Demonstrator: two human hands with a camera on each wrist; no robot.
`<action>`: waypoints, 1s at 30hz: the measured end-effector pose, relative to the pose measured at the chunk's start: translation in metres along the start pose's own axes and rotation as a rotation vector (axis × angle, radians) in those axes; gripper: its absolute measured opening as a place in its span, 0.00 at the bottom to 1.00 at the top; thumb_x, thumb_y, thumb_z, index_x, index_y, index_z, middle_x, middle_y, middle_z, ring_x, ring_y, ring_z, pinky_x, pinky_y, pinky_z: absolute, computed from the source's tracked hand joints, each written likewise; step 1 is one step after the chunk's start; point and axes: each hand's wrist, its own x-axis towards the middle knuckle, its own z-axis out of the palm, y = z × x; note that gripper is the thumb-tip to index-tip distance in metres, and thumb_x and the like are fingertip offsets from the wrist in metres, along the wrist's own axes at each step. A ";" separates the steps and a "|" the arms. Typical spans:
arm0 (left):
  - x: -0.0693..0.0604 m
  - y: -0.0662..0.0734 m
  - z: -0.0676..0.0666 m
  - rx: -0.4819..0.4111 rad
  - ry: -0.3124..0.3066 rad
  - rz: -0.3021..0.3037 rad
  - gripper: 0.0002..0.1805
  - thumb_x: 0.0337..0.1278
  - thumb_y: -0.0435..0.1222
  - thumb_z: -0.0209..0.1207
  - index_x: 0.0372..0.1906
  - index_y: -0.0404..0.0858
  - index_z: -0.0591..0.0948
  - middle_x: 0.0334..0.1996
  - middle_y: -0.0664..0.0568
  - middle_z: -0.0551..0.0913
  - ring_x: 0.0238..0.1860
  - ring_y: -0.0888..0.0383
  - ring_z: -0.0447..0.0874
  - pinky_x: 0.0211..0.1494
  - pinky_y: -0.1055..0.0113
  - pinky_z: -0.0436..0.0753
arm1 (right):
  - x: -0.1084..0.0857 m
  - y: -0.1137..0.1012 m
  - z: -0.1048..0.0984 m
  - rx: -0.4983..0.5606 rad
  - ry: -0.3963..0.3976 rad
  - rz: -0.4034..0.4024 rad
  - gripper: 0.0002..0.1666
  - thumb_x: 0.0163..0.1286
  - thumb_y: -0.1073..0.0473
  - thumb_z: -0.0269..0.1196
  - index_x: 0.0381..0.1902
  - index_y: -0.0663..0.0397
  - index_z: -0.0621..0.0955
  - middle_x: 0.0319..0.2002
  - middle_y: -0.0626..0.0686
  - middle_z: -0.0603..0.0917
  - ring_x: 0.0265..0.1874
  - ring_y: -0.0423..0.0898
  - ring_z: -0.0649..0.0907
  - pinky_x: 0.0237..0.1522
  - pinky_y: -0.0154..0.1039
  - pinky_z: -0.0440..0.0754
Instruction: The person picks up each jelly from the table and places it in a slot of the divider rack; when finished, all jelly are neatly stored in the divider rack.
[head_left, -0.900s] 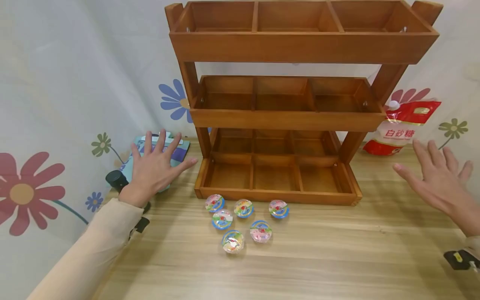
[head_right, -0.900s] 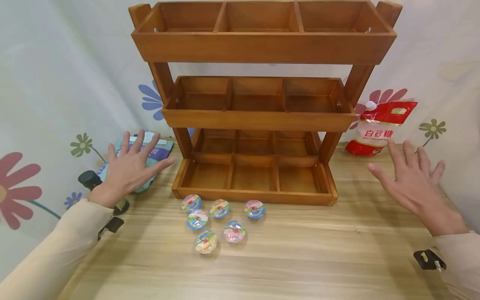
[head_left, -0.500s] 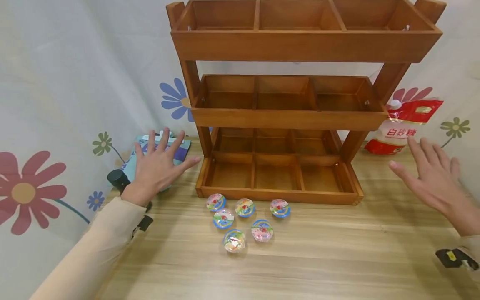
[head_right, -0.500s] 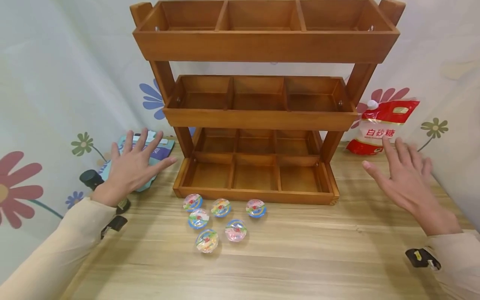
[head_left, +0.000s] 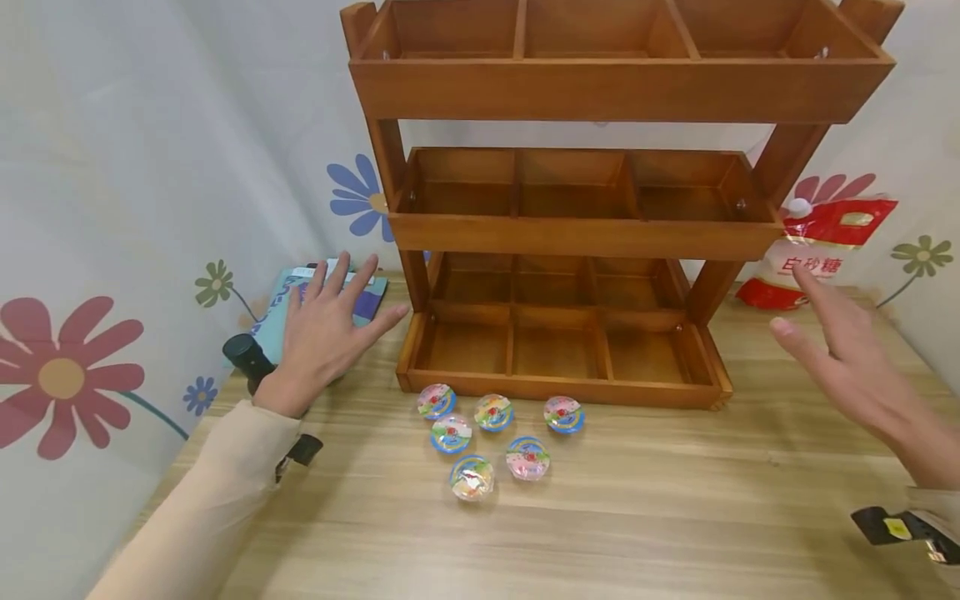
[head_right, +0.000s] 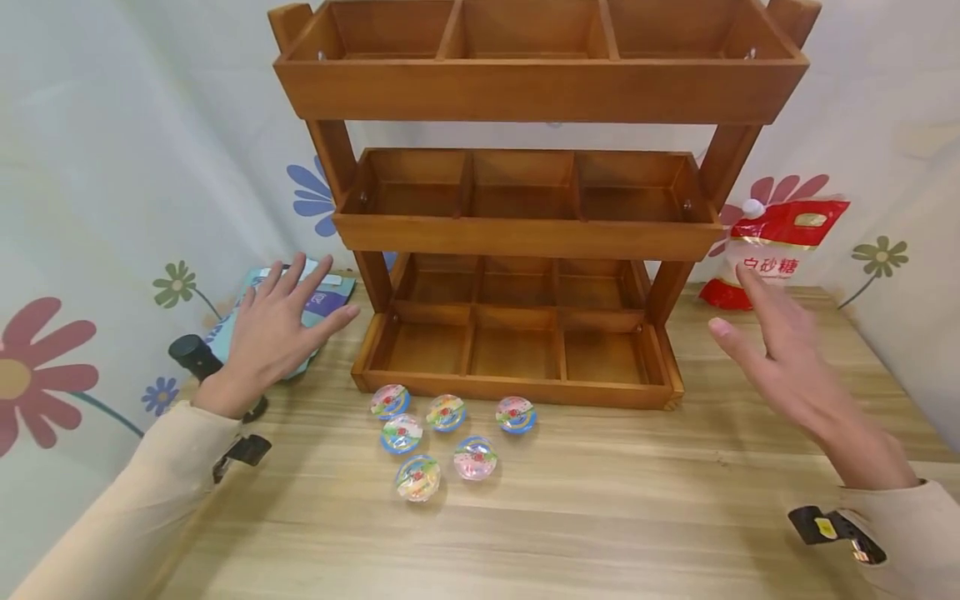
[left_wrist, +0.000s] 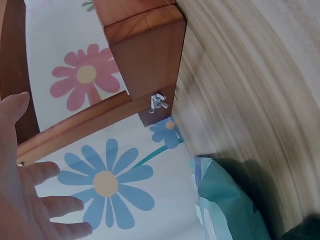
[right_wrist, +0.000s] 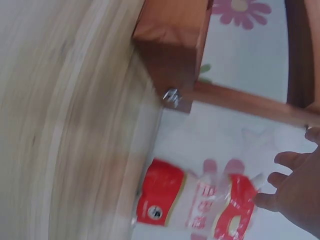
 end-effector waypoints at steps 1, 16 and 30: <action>0.000 0.001 0.000 -0.007 0.009 0.007 0.52 0.65 0.75 0.51 0.85 0.51 0.62 0.84 0.38 0.55 0.82 0.30 0.48 0.77 0.22 0.47 | 0.000 -0.003 0.001 0.026 -0.001 -0.025 0.47 0.82 0.54 0.53 0.88 0.49 0.45 0.84 0.69 0.45 0.80 0.77 0.43 0.73 0.80 0.28; -0.004 0.011 0.005 -0.281 0.014 0.023 0.42 0.72 0.61 0.59 0.84 0.51 0.64 0.82 0.41 0.62 0.79 0.33 0.60 0.73 0.25 0.65 | -0.006 -0.053 0.023 0.292 -0.124 -0.032 0.43 0.83 0.55 0.55 0.88 0.30 0.52 0.86 0.47 0.50 0.82 0.64 0.50 0.68 0.87 0.47; -0.004 0.005 0.016 -0.558 -0.106 -0.045 0.39 0.74 0.58 0.61 0.84 0.53 0.65 0.81 0.50 0.64 0.77 0.39 0.67 0.75 0.37 0.72 | -0.002 -0.082 0.056 0.421 -0.134 -0.076 0.40 0.80 0.62 0.63 0.83 0.33 0.66 0.77 0.52 0.72 0.67 0.35 0.78 0.55 0.25 0.82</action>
